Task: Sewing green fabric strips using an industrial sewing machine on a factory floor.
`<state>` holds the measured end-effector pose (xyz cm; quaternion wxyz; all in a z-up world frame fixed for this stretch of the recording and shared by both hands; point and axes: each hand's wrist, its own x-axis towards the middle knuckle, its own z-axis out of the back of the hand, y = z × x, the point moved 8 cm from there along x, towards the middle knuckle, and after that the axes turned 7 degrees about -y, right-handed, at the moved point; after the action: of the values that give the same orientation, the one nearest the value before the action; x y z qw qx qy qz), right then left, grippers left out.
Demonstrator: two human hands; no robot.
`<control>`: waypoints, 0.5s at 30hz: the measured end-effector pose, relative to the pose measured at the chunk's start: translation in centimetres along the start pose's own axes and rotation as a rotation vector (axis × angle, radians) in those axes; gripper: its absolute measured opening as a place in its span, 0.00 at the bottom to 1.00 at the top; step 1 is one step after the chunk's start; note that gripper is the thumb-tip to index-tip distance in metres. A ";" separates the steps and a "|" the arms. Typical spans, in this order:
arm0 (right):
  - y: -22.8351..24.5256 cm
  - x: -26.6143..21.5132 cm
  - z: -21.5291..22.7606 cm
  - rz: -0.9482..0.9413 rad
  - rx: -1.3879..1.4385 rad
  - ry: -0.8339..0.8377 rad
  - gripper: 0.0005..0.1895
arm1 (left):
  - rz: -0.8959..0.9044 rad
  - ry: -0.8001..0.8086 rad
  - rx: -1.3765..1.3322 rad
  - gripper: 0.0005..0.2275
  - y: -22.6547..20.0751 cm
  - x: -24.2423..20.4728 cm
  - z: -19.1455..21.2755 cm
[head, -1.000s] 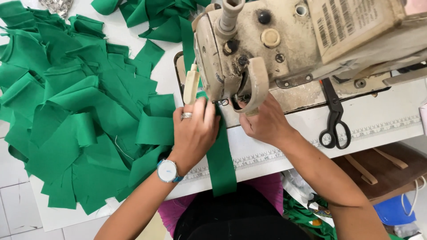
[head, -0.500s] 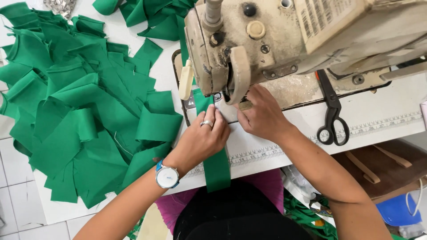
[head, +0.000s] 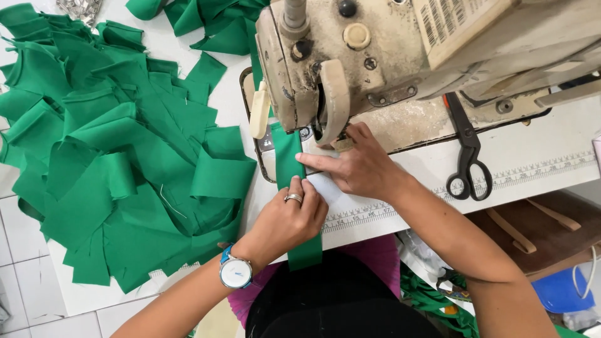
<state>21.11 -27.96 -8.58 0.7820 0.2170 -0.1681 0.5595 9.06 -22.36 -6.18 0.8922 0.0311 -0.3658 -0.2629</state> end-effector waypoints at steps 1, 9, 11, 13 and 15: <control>0.0 -0.1 -0.1 0.001 0.000 0.001 0.26 | 0.001 0.000 0.000 0.06 0.0 -0.1 -0.1; -0.4 -0.6 -0.5 -0.012 0.064 0.021 0.22 | 0.093 -0.042 -0.015 0.06 0.0 -0.1 -0.6; -0.5 -0.9 -0.7 -0.003 0.064 0.029 0.22 | 0.107 -0.042 -0.025 0.05 0.2 0.0 -0.3; -0.6 -0.9 -0.8 0.012 0.063 0.036 0.22 | 0.122 -0.044 -0.029 0.06 0.4 -0.1 -0.3; -0.5 -0.9 -0.8 0.016 0.068 0.038 0.23 | 0.119 -0.054 -0.025 0.06 0.5 -0.3 -0.4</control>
<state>21.34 -28.42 -9.82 0.7726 0.2316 -0.1359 0.5753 9.38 -21.80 -6.51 0.8963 -0.0088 -0.3878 -0.2149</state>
